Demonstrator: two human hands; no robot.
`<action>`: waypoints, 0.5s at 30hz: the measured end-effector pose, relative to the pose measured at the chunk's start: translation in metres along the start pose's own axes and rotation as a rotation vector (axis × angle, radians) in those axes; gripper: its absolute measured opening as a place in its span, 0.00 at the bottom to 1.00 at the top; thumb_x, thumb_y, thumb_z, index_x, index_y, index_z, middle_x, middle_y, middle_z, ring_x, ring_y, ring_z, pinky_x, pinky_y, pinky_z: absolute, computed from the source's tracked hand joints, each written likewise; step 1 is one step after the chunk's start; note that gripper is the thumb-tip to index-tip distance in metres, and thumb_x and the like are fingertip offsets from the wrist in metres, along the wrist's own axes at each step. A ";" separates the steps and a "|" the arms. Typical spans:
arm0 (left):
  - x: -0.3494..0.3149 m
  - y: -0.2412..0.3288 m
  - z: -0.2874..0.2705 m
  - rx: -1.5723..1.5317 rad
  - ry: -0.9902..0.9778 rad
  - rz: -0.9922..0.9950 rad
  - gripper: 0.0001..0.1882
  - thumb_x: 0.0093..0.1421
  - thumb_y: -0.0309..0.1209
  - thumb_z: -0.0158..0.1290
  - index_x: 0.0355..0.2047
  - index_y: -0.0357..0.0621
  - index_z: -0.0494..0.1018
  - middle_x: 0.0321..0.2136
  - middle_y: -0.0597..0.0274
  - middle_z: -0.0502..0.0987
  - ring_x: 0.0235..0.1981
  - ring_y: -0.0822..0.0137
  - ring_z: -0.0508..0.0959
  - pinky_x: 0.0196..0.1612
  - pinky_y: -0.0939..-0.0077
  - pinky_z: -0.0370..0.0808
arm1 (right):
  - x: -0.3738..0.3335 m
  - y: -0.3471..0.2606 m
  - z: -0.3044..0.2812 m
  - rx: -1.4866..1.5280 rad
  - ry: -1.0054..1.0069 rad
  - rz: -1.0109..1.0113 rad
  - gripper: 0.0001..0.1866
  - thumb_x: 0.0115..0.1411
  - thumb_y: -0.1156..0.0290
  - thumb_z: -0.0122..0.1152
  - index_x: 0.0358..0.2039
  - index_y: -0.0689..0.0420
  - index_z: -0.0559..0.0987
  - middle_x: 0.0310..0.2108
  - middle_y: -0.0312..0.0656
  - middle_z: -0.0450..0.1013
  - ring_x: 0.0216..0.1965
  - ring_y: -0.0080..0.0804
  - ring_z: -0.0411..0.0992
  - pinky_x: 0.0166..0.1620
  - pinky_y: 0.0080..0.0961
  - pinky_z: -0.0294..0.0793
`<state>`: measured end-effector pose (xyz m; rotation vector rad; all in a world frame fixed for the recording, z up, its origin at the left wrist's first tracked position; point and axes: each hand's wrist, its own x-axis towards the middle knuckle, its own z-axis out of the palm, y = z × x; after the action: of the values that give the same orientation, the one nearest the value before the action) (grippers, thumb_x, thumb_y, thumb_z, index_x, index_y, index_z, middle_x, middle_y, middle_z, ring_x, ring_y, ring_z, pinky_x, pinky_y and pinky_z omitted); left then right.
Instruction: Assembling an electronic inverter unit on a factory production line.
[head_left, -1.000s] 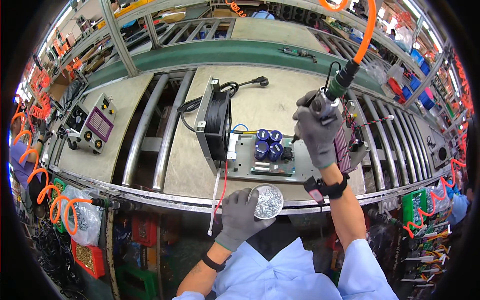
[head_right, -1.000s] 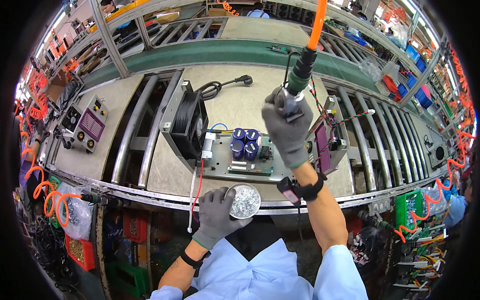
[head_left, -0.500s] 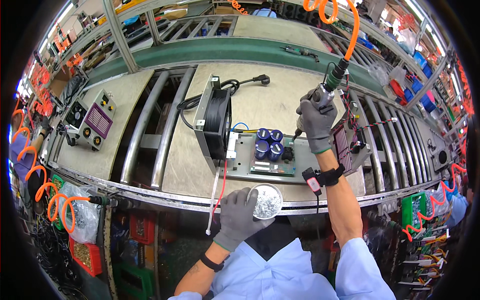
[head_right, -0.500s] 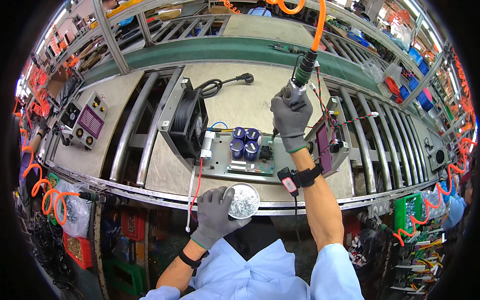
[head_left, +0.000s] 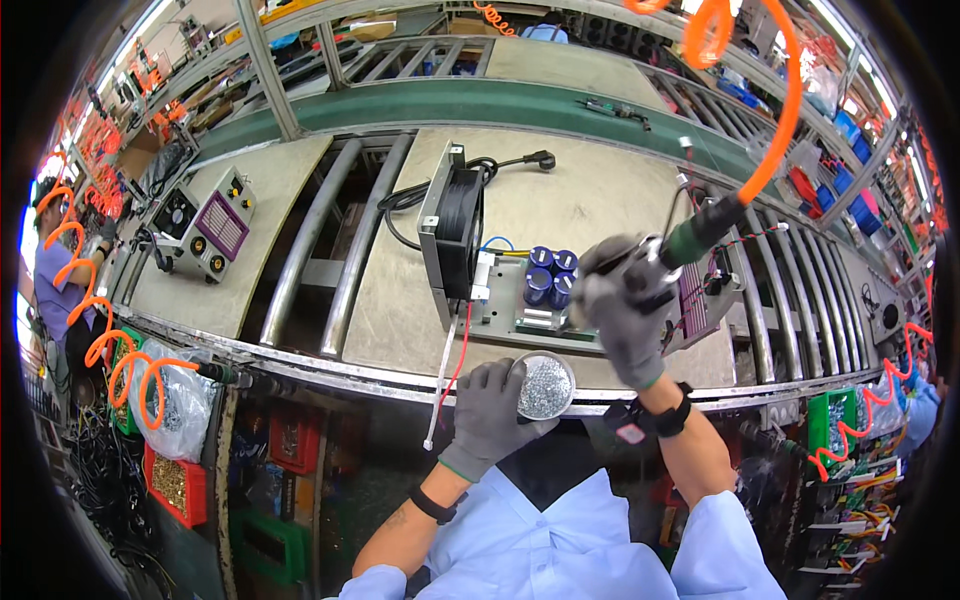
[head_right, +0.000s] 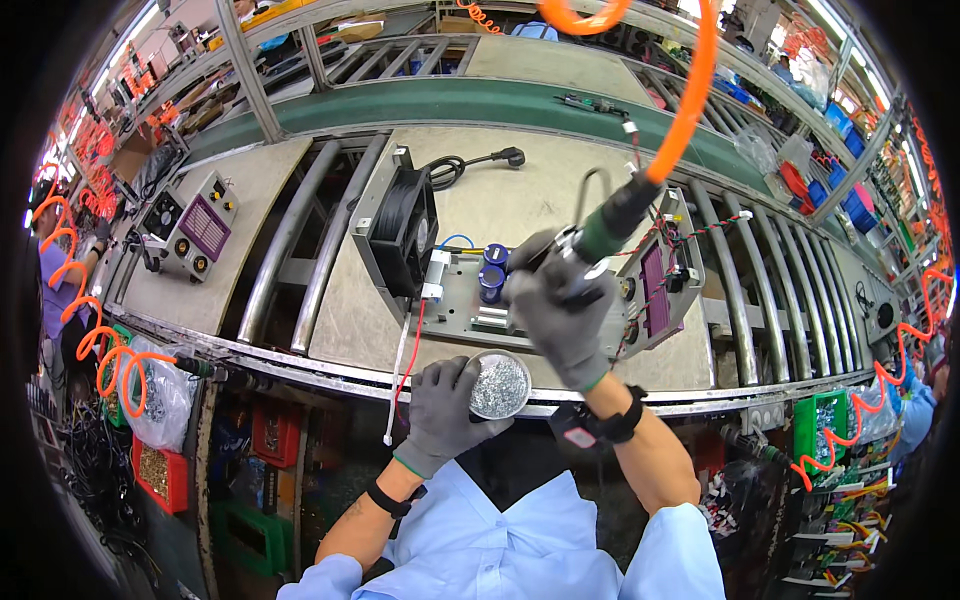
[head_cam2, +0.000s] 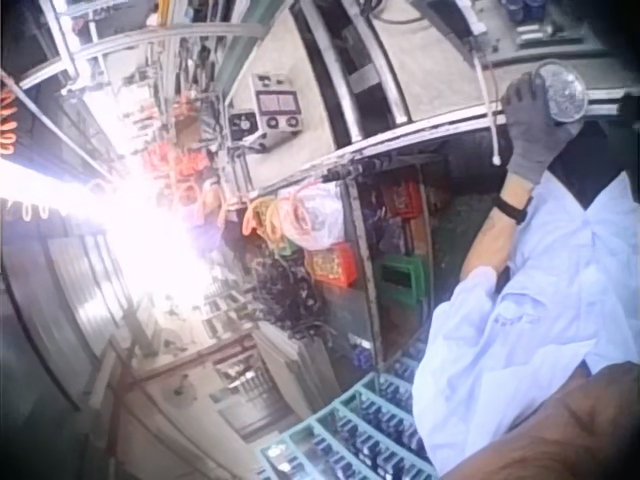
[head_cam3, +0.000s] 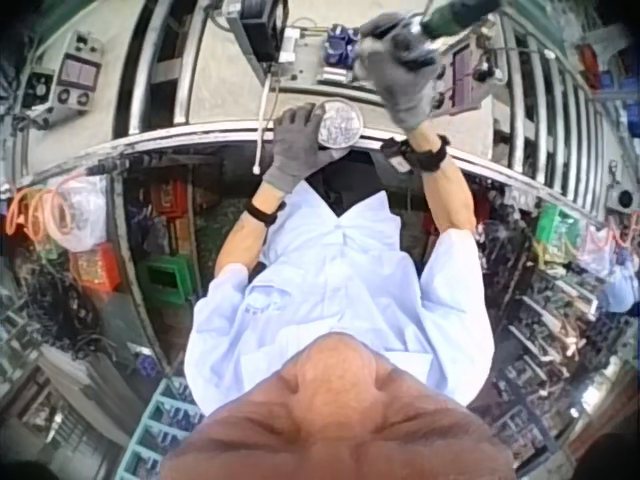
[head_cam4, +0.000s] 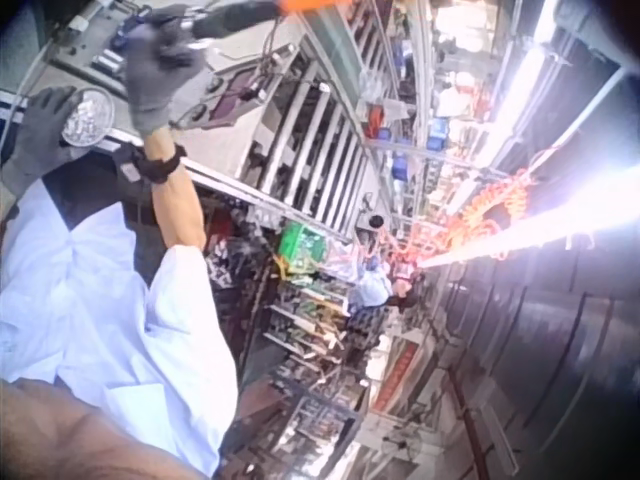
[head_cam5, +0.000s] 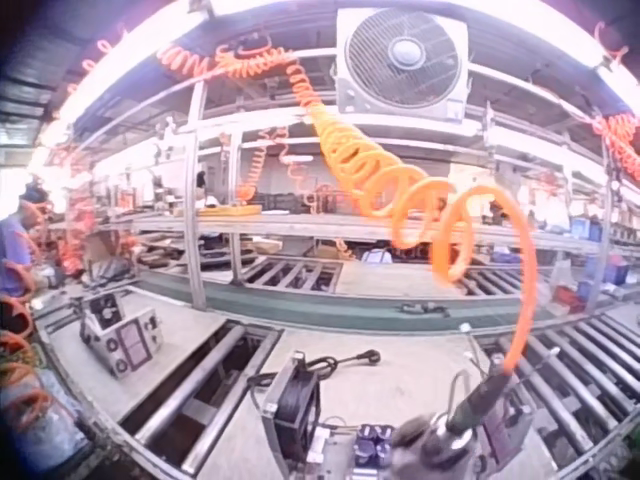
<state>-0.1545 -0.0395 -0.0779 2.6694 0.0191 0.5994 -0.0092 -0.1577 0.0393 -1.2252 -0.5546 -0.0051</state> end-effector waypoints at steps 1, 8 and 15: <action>0.000 0.000 0.001 -0.007 0.010 0.003 0.44 0.43 0.60 0.65 0.52 0.40 0.71 0.49 0.54 0.72 0.50 0.52 0.72 0.51 0.54 0.67 | -0.007 0.003 0.005 -0.037 -0.040 0.020 0.07 0.50 0.89 0.59 0.28 0.63 0.75 0.31 0.39 0.76 0.29 0.16 0.72 0.30 0.17 0.71; -0.001 -0.003 0.002 -0.032 0.036 0.014 0.44 0.43 0.58 0.66 0.51 0.39 0.71 0.48 0.54 0.72 0.50 0.52 0.72 0.51 0.54 0.68 | -0.033 0.038 0.020 -0.053 -0.186 0.026 0.12 0.52 0.87 0.54 0.39 0.64 0.72 0.32 0.42 0.73 0.28 0.22 0.73 0.24 0.20 0.72; -0.003 -0.006 0.006 -0.050 0.033 0.000 0.44 0.43 0.59 0.66 0.51 0.38 0.71 0.49 0.52 0.72 0.52 0.50 0.71 0.53 0.52 0.68 | -0.032 0.054 0.026 -0.189 -0.153 -0.130 0.11 0.51 0.88 0.52 0.36 0.65 0.74 0.31 0.41 0.74 0.25 0.20 0.72 0.24 0.19 0.72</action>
<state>-0.1541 -0.0363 -0.0864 2.6110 0.0128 0.6351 -0.0311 -0.1250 -0.0156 -1.3787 -0.7805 -0.0763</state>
